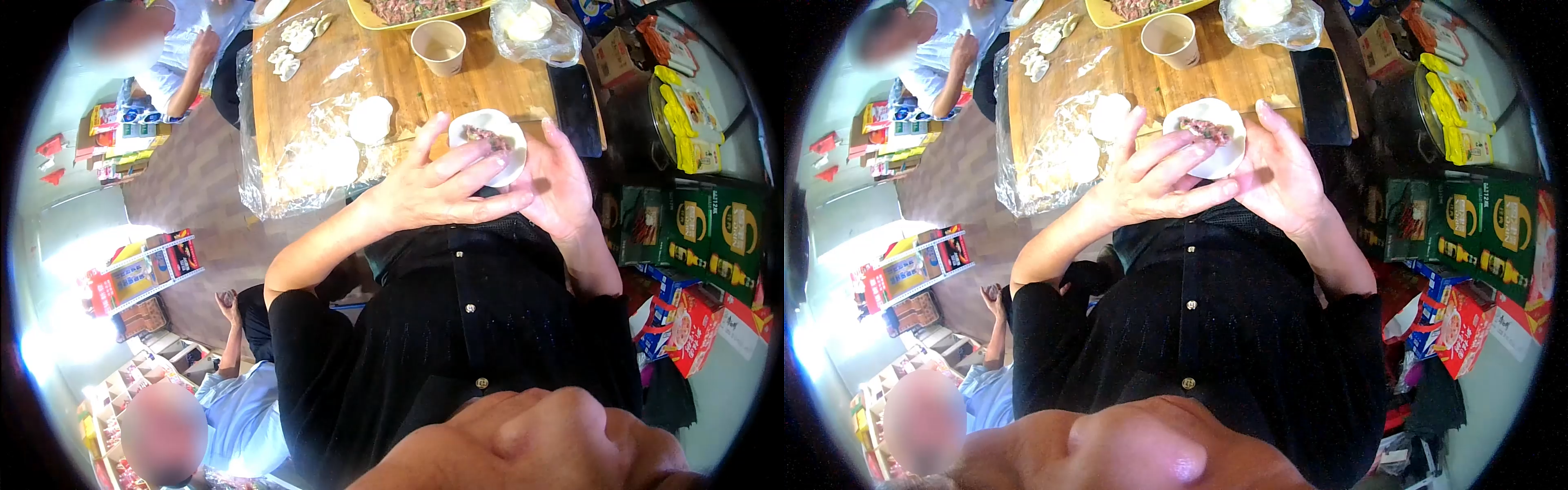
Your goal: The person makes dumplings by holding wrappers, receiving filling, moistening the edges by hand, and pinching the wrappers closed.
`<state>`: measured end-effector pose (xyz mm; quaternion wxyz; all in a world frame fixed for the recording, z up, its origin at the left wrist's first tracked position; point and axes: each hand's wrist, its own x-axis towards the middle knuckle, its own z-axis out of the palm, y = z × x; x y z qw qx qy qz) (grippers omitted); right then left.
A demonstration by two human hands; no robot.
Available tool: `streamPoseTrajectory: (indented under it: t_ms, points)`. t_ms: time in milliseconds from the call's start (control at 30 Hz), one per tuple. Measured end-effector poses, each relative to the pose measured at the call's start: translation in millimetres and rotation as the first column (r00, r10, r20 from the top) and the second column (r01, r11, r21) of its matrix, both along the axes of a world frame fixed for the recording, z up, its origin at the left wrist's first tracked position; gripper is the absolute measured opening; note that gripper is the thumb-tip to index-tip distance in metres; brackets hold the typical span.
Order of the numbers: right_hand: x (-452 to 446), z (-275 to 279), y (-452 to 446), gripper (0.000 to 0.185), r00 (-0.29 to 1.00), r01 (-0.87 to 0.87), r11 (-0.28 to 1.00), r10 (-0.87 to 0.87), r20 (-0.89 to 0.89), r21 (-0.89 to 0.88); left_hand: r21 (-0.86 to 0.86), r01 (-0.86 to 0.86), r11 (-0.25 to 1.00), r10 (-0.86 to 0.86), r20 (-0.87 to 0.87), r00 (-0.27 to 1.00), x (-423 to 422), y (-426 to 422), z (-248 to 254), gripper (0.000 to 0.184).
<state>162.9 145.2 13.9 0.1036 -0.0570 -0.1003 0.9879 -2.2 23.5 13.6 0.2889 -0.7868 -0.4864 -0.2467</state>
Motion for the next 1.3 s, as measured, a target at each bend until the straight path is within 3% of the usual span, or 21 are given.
streamPoseTrajectory:
  t_ms: [233, 433, 500, 533, 600, 633, 667, 733, 800, 867, 1067, 1300]
  points:
    - [-2, 3, -4, 0.062, 0.999, 0.007, 0.998, -0.005, -0.037, 0.059, -0.011, 0.056, 0.998, -0.056, 0.024, 0.998, -2, -3, 13, 0.053]
    - [-3, 5, -13, 0.059, 0.995, 0.033, 0.982, -0.049, 0.082, 0.183, 0.032, 0.109, 0.994, -0.111, 0.083, 0.990, -5, -11, 18, 0.045]
    - [-2, 1, -16, 0.052, 0.999, 0.030, 0.987, -0.036, 0.040, 0.156, -0.057, 0.117, 0.991, -0.095, 0.297, 0.950, -6, -14, 19, 0.048]
    - [-4, 3, -19, 0.052, 0.999, 0.027, 0.987, -0.034, 0.041, 0.160, -0.053, 0.115, 0.992, -0.094, 0.298, 0.950, -4, -14, 20, 0.048]
    - [-8, 9, -29, 0.053, 0.995, 0.075, 0.914, -0.092, 0.024, 0.398, -0.115, 0.099, 0.988, 0.005, 0.678, 0.735, 1, -14, 21, 0.059]
    - [-9, 12, -32, 0.054, 0.996, 0.079, 0.904, -0.094, 0.015, 0.419, -0.052, 0.106, 0.993, -0.037, 0.713, 0.700, -1, -12, 13, 0.072]
    - [-8, 11, -34, 0.054, 0.996, 0.074, 0.903, -0.089, 0.015, 0.423, -0.048, 0.101, 0.994, -0.037, 0.714, 0.699, 2, -13, 12, 0.072]
    - [-6, 7, -39, 0.052, 0.970, 0.080, 0.769, -0.207, 0.129, 0.634, -0.136, 0.040, 0.990, 0.096, 0.855, 0.510, 6, -15, 12, 0.074]
    - [-7, 10, -41, 0.051, 0.958, 0.079, 0.760, -0.238, 0.163, 0.645, -0.123, 0.028, 0.992, 0.089, 0.841, 0.534, 6, -15, 11, 0.075]
    - [-7, 7, -42, 0.045, 0.941, 0.075, 0.665, -0.293, 0.168, 0.743, -0.125, 0.089, 0.988, 0.083, 0.923, 0.374, 10, -16, 10, 0.075]
    - [-5, -4, -42, 0.035, 0.932, 0.066, 0.593, -0.324, 0.163, 0.803, -0.123, 0.051, 0.991, 0.101, 0.942, 0.320, 13, -15, 9, 0.072]
    - [-4, -8, -44, 0.035, 0.908, 0.153, 0.594, -0.399, 0.124, 0.789, -0.169, 0.045, 0.985, 0.140, 0.918, 0.372, 12, -15, 8, 0.072]
